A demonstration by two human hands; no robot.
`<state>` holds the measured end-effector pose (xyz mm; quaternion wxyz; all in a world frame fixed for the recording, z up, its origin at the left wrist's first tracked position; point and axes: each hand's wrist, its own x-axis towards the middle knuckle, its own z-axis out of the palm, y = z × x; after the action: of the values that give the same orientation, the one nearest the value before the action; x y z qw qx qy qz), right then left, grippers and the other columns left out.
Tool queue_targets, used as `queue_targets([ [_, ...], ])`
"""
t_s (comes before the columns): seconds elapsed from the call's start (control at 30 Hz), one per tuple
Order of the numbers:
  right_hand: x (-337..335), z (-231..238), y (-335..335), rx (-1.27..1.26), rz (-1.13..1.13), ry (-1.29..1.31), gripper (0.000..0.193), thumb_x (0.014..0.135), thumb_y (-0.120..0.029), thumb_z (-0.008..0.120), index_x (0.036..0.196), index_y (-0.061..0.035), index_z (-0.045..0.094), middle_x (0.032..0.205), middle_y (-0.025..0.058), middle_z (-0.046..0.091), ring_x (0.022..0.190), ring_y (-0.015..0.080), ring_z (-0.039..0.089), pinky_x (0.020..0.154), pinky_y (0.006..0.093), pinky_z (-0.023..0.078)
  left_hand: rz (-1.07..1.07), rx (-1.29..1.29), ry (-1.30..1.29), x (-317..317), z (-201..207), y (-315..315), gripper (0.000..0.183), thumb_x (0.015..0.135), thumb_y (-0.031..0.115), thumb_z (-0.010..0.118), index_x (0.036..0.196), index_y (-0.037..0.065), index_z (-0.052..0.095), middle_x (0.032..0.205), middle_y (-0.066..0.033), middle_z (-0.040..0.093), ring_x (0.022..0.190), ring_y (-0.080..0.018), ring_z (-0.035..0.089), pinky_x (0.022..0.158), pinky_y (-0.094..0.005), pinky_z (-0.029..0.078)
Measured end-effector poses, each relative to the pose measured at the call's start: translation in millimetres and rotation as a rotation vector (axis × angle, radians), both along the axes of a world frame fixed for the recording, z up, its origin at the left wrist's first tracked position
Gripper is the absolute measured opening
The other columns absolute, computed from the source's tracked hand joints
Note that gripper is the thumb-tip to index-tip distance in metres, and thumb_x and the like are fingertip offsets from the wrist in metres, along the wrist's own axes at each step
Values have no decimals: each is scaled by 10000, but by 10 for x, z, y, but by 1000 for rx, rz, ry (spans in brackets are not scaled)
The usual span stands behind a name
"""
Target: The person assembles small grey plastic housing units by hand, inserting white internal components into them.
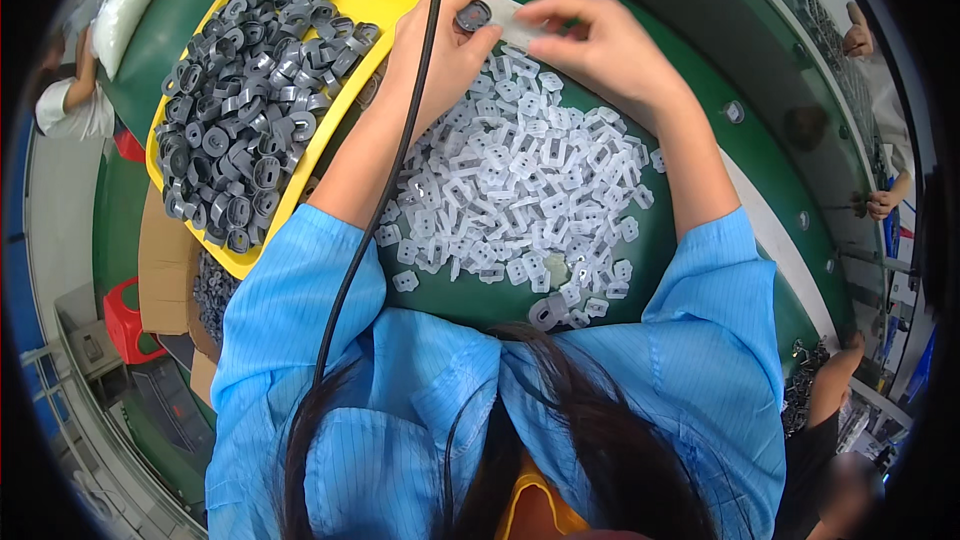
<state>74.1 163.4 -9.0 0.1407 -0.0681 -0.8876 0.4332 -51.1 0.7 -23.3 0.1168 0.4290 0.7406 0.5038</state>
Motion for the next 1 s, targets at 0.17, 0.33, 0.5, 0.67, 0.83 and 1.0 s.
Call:
queue_targets([
  [0.17,48,90,-185,95,30,-110,203,768,-155,704,925,-26,703,815,90,674,730,192,626,716,294,491,89,60,100,34,-92,33,445,732,96,741,1127,34,547,854,-153,643,685,-197,623,646,-306,516],
  [0.33,175,307,-92,-284,-54,-122,179,784,-170,696,872,-14,709,772,99,685,695,121,624,667,268,491,-34,167,45,221,80,75,305,724,33,732,1014,9,642,931,-113,596,706,-146,644,638,-244,531],
  [0.5,36,250,-257,-64,-252,66,194,786,-192,698,840,-6,705,714,91,677,638,122,615,624,263,489,-23,126,69,295,129,97,329,722,38,741,1024,-5,617,860,-107,610,683,-141,653,614,-247,528],
  [0.67,-29,54,-405,-216,-304,159,212,779,-205,712,821,1,692,690,75,665,599,111,595,582,250,471,49,211,-66,266,49,95,327,731,61,749,961,-33,538,720,-88,619,614,-127,635,560,-245,517],
  [0.83,22,153,-453,174,-322,223,197,789,-172,716,858,11,689,790,36,669,699,78,592,627,226,466,45,156,8,297,142,59,314,763,0,691,1013,-42,505,746,-68,611,671,-96,632,575,-195,498],
  [1.0,40,147,-329,-540,-226,137,200,806,-158,703,924,1,678,812,26,659,731,77,594,654,212,469,-33,278,141,373,178,76,295,720,-69,710,960,-50,540,1099,-120,458,799,-175,663,644,-243,574],
])
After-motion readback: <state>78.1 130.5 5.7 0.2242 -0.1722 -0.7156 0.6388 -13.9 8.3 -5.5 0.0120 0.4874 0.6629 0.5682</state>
